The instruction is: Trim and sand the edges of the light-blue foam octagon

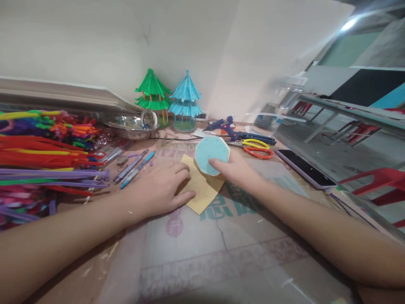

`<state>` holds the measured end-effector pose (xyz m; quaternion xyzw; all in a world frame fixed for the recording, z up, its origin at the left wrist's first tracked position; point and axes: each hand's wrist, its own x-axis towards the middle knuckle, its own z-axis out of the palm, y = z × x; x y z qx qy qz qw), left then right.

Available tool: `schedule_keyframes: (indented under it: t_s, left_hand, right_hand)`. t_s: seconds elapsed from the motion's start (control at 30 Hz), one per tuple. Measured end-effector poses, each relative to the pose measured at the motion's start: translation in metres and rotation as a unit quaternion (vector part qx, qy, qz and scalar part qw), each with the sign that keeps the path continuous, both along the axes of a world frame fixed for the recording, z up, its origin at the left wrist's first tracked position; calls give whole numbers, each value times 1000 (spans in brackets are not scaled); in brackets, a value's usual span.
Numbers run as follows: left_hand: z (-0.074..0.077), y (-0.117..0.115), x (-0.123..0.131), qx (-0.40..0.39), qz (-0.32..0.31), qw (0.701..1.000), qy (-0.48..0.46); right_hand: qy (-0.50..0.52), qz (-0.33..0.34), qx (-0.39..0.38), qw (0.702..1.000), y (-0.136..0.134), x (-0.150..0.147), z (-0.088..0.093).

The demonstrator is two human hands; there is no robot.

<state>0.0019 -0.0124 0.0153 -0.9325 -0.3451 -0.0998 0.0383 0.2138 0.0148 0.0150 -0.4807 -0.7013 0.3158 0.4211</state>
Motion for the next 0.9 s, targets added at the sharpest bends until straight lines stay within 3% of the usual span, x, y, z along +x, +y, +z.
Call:
schedule_keyframes:
  t_s: [0.27,0.6,0.7,0.9]
  left_hand:
    - [2,-2,2,11,17,999,28]
    - [-3,0,2,26,2,999,31]
    - [-1,0,3,32,7,999,43]
    - [1,0,3,16,-2,999,47]
  right_hand:
    - [-91,8,9,996,-2,-2,-1]
    - [-219,-12,134,966,2,-13,-15]
    - [-270,-14,160,949,1,-15,-12]
    - [-366,60,154,916,-23,-8,4]
